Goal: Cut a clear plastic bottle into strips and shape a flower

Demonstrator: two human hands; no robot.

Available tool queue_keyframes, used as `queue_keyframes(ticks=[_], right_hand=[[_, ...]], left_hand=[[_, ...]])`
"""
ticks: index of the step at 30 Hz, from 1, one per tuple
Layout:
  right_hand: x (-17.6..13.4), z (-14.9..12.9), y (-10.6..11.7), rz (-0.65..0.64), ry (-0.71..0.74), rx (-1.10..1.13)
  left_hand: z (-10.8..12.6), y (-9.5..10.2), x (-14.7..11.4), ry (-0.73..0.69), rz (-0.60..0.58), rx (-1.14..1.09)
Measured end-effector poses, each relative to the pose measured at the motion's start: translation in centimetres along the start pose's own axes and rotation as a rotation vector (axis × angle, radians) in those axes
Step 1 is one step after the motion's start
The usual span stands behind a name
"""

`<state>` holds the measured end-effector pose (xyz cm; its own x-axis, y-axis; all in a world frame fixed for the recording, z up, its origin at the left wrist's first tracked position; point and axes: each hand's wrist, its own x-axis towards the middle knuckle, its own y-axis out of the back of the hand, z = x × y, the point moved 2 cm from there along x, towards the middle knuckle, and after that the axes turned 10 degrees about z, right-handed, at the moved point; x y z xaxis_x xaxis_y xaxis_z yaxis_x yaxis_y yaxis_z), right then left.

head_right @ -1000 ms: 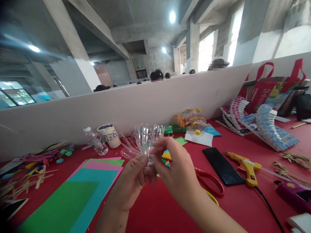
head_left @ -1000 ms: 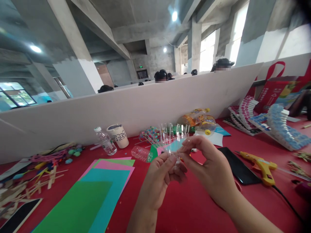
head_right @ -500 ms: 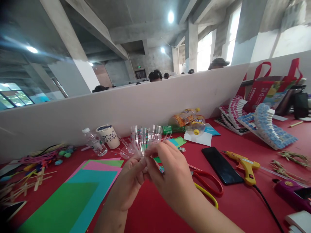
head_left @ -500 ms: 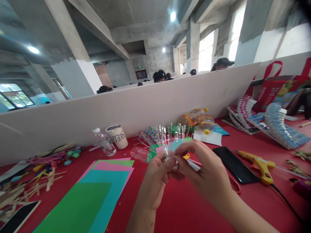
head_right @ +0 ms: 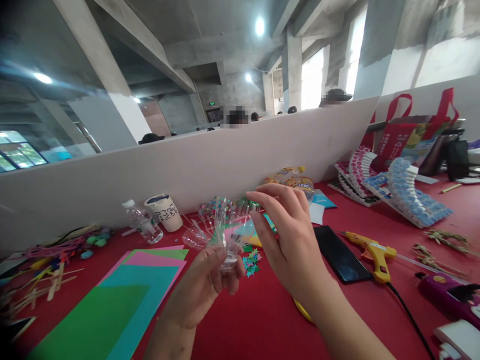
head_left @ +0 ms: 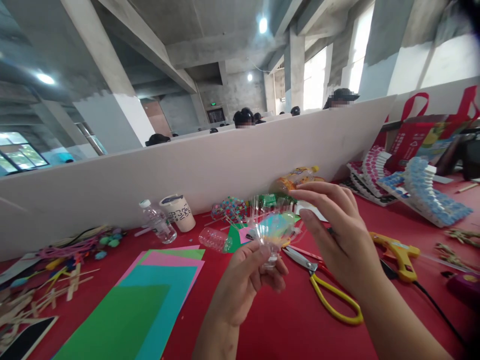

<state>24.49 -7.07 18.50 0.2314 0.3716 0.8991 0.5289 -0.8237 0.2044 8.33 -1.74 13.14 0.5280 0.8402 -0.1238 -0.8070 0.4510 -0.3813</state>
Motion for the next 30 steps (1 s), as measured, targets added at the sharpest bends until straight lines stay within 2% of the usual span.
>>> queue_keyframes(ticks=[9,20,23,26,30], right_hand=[[0.11,0.45,-0.06,-0.059,-0.020,0.014],[0.32,-0.05,0.46,0.051,0.137,-0.104],[0.44,0.05,0.60,0.038,0.113,-0.047],[0.30,-0.08,0.42,-0.047,0.083,0.069],[-0.45,-0.29,-0.19,-0.169,-0.165,0.267]], left_hand=[[-0.27,-0.27,0.10,0.025,0.007,0.023],[-0.36,0.09,0.41,-0.020,0.049,0.066],[-0.30,0.18,0.42,-0.027,0.045,0.051],[-0.25,0.19,0.41,-0.018,0.044,0.030],[-0.16,0.07,0.35,-0.014,0.042,0.014]])
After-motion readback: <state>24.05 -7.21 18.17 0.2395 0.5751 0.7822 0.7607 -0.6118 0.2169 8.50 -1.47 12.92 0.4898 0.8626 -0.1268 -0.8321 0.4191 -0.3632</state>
